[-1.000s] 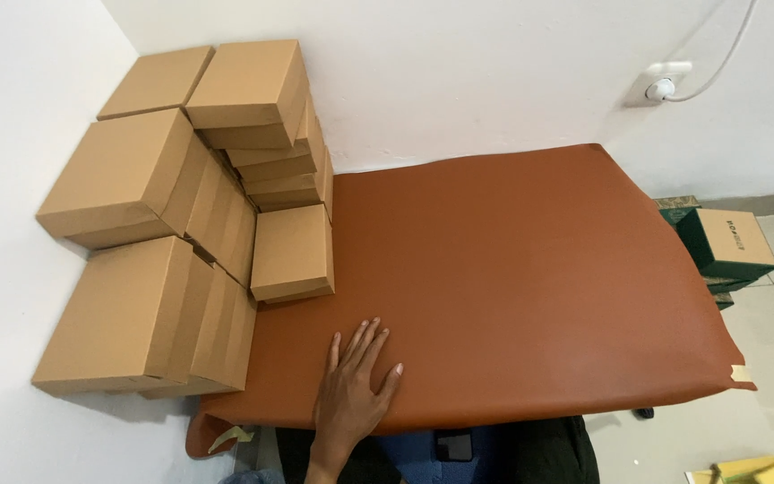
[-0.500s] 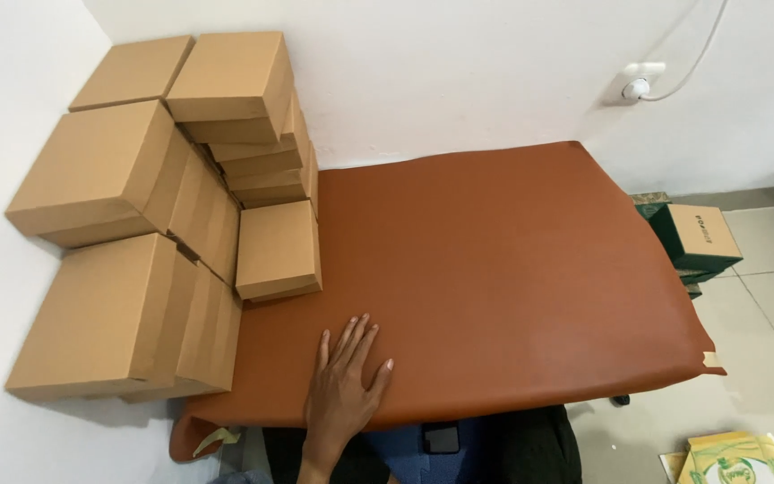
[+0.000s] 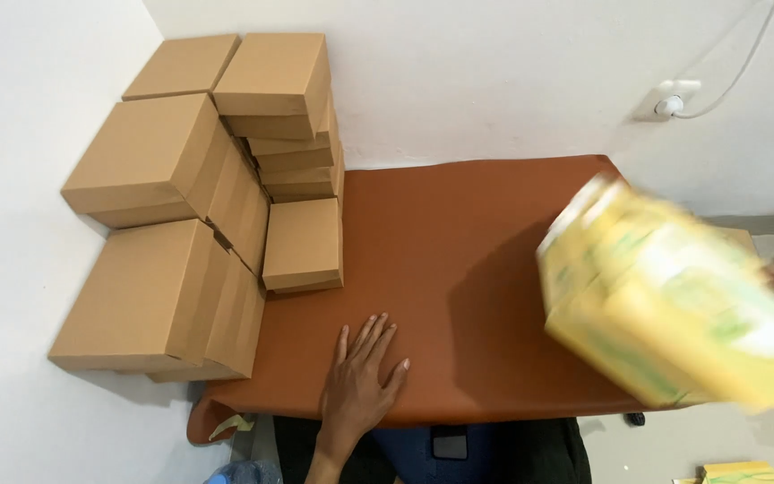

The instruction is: The person assembles a small brown cardboard box by folding the flaps and securing them with a small piece of tape. They then place the box aside and proceed to fold a flat, yellow and green printed cardboard sheet into a box shape, folding the sides and bottom flaps to form the container.

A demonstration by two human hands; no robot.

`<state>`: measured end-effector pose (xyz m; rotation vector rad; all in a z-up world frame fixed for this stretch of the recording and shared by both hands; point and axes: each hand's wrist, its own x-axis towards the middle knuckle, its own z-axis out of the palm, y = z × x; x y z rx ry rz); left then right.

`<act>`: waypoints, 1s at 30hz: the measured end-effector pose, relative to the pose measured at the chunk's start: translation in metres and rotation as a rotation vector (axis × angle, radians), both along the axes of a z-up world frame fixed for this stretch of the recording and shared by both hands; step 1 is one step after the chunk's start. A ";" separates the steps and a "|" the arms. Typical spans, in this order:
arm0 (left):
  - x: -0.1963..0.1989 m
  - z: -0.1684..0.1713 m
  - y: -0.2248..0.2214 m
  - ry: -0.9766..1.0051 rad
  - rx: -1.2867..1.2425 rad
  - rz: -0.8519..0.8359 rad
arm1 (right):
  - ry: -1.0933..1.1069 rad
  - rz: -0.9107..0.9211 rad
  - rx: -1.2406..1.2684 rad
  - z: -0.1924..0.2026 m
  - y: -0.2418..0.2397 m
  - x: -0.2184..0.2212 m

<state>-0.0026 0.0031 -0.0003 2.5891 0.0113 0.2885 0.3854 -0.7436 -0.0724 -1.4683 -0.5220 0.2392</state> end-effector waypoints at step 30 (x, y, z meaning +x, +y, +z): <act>0.008 0.000 -0.008 -0.034 0.009 0.025 | -1.324 -0.247 -1.789 0.016 0.106 0.051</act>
